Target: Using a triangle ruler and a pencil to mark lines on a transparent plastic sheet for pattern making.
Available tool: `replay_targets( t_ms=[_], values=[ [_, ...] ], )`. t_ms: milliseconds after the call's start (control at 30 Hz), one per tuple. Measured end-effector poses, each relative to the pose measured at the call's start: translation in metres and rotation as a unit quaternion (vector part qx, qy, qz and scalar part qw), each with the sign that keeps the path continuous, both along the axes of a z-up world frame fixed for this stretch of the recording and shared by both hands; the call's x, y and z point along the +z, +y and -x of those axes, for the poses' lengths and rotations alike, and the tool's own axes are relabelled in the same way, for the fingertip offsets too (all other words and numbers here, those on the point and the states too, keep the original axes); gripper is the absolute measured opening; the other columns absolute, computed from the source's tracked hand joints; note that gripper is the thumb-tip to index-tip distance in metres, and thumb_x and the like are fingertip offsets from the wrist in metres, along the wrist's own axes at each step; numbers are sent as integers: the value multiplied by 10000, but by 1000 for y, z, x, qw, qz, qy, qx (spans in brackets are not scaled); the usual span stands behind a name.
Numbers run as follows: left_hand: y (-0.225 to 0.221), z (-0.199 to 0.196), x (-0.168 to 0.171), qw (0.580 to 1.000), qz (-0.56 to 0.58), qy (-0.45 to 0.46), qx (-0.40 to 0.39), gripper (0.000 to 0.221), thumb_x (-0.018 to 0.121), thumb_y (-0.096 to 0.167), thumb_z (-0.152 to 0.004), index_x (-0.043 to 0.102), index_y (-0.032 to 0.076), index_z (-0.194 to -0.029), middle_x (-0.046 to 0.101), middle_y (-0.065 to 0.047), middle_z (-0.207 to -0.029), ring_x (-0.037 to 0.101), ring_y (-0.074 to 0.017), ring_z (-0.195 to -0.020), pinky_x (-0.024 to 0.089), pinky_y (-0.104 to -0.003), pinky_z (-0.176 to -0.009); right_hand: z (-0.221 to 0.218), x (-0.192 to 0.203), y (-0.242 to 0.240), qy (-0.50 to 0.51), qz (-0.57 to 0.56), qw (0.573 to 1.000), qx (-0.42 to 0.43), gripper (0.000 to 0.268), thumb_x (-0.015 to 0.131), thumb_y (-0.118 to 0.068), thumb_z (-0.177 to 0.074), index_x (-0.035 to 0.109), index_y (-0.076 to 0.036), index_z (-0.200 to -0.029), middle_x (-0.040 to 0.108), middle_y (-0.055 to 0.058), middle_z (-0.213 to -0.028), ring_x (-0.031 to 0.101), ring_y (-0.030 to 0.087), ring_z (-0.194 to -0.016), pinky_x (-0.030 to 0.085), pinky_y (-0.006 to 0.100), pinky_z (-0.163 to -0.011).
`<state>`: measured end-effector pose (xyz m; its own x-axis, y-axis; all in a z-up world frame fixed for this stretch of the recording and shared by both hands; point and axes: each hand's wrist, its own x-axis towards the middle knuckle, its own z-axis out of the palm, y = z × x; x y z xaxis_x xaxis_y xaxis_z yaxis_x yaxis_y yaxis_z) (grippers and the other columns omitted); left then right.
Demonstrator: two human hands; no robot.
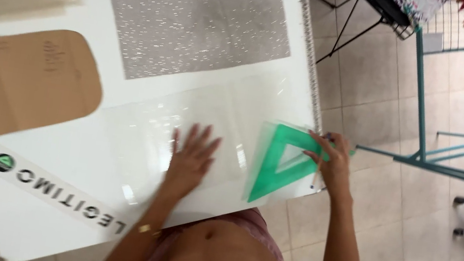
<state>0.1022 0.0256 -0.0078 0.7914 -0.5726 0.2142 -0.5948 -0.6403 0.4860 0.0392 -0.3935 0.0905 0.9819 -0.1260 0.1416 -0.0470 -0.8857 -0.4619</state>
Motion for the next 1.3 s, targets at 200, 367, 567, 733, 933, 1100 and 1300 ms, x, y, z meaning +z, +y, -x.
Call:
replay_targets(
  t_ms=[200,367,567,733,933,1100,1300],
  values=[
    [46,7,40,995,-75,-70,0,532,525,433,-1099,507,402,-1630,429,20,-1759,347,-296,-1648,169,-678,-1338,-60,-27,-3,-27,-49,992,116,541,939,-317,-816,821,-257,-1341,627,102,-1170,652,331,-1094,547,458,-1047],
    [-48,20,55,996,13,-84,32,548,569,391,-1104,518,286,-1640,423,-61,-1761,351,-364,-1637,198,-674,-1317,-66,-38,2,-36,-66,985,157,505,937,-321,-819,834,-227,-1304,640,100,-1166,651,318,-1071,555,451,-1034],
    [-133,30,47,998,38,-46,11,617,594,508,-1076,492,311,-1652,380,-50,-1777,306,-323,-1654,192,-649,-1331,-74,-29,0,-5,-46,980,193,486,895,-334,-860,822,-234,-1330,640,84,-1146,661,338,-1104,564,492,-1017],
    [-144,34,32,999,43,-32,6,574,653,488,-1058,565,283,-1587,434,-37,-1739,339,-276,-1640,178,-611,-1359,-74,-32,-10,6,-33,978,208,506,870,-387,-873,808,-256,-1357,650,74,-1184,646,347,-1176,535,523,-1049],
    [-151,36,40,999,44,-20,10,616,695,480,-1037,559,253,-1594,451,-49,-1730,356,-278,-1630,221,-588,-1356,-47,-39,-4,-33,-2,989,147,489,838,-283,-954,759,-224,-1433,698,116,-1454,547,400,-1478,337,590,-1266],
    [-153,37,47,999,38,-16,35,617,678,457,-1061,548,204,-1608,476,-39,-1720,369,-259,-1626,235,-559,-1360,-29,-50,18,-74,-13,995,68,405,775,-158,-1038,755,-212,-1439,660,68,-1574,493,317,-1543,223,548,-1328],
    [-151,40,42,997,56,-18,41,523,690,362,-1073,603,188,-1558,511,-49,-1694,396,-278,-1609,262,-556,-1354,-25,-56,21,-70,-8,996,61,363,735,-198,-1061,758,-250,-1419,643,23,-1596,484,290,-1559,234,535,-1342]
  ],
)
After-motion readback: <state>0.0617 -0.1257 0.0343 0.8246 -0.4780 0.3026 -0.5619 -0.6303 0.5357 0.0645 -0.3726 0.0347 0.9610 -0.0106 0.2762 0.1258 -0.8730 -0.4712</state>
